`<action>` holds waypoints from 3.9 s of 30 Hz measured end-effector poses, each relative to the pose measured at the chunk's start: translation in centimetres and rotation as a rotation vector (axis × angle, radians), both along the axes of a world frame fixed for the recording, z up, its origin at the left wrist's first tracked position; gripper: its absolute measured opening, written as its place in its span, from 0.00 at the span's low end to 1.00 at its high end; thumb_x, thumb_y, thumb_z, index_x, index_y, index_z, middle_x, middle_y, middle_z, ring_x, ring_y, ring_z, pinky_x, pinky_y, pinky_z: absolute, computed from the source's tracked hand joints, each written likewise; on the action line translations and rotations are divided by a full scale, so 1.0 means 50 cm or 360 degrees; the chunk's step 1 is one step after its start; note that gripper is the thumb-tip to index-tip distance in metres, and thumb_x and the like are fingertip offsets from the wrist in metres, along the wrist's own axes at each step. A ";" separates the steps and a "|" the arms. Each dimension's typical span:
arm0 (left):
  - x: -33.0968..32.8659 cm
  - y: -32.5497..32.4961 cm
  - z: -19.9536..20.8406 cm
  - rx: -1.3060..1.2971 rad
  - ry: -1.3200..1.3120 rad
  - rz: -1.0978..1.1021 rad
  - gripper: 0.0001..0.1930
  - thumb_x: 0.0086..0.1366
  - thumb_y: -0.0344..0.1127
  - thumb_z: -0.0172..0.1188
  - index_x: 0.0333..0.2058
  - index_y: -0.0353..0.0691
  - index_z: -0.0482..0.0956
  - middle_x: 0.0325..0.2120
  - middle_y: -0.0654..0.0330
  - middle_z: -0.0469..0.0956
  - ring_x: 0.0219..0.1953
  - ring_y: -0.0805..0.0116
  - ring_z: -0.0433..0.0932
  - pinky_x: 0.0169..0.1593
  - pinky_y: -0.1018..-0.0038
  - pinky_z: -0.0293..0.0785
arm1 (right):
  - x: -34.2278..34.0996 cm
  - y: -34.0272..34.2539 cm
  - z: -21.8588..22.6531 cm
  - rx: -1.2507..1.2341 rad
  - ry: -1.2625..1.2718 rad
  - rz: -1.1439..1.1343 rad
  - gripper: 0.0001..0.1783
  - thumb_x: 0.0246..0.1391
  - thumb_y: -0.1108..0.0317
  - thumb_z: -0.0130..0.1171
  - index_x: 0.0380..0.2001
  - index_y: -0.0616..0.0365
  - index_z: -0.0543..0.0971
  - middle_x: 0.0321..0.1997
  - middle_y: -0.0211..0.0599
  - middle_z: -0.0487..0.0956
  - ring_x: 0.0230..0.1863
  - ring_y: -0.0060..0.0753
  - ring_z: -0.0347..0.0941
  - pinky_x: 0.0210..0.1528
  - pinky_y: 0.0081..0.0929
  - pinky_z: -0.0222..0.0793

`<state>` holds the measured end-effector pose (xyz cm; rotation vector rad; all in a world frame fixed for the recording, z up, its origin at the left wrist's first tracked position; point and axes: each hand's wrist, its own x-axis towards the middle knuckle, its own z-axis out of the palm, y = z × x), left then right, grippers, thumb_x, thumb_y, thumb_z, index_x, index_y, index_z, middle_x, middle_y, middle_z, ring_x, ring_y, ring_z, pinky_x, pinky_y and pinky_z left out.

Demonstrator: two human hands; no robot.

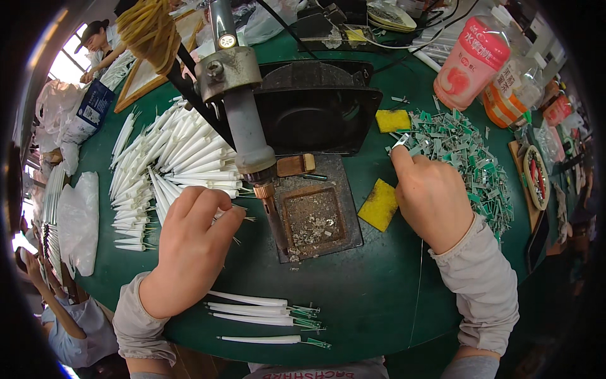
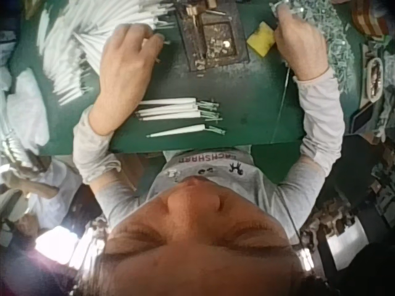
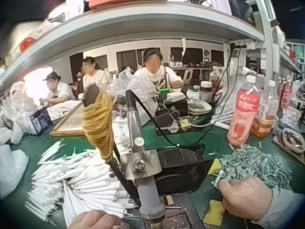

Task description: The person assembles wire tubes and small circuit boards by aligning them and soldering their connections with a soldering iron, placing the completed pieces onto the table.

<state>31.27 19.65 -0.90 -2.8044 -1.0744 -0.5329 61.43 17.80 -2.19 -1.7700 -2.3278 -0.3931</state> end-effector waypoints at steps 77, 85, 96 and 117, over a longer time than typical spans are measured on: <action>0.025 -0.086 0.015 -0.2056 -0.1101 -0.0061 0.04 0.52 0.22 0.65 0.26 0.34 0.78 0.37 0.59 0.74 0.33 0.76 0.75 0.33 0.82 0.73 | -0.133 -0.113 0.028 -0.1257 0.1997 0.0488 0.07 0.45 0.78 0.62 0.28 0.59 0.75 0.20 0.27 0.75 0.20 0.18 0.73 0.19 0.17 0.67; 0.027 -0.085 0.014 -0.1860 -0.1056 -0.0175 0.05 0.51 0.21 0.65 0.25 0.34 0.78 0.36 0.58 0.74 0.34 0.71 0.76 0.34 0.79 0.74 | -0.135 -0.114 0.030 -0.1272 0.2081 0.0424 0.07 0.46 0.76 0.63 0.28 0.59 0.75 0.21 0.27 0.77 0.20 0.18 0.73 0.19 0.16 0.67; 0.025 -0.087 0.019 -0.1874 -0.0994 -0.0137 0.06 0.48 0.21 0.67 0.26 0.37 0.81 0.36 0.56 0.75 0.38 0.69 0.75 0.40 0.78 0.71 | -0.135 -0.112 0.026 -0.1228 0.1951 0.0595 0.08 0.45 0.77 0.63 0.29 0.59 0.75 0.21 0.28 0.76 0.21 0.20 0.74 0.18 0.18 0.68; 0.025 -0.083 0.017 -0.2032 -0.1088 -0.0117 0.05 0.52 0.20 0.65 0.27 0.35 0.80 0.36 0.55 0.77 0.35 0.70 0.77 0.38 0.77 0.72 | -0.132 -0.107 0.028 -0.1290 0.2040 0.0558 0.06 0.46 0.78 0.62 0.29 0.60 0.76 0.22 0.29 0.77 0.21 0.18 0.74 0.19 0.16 0.67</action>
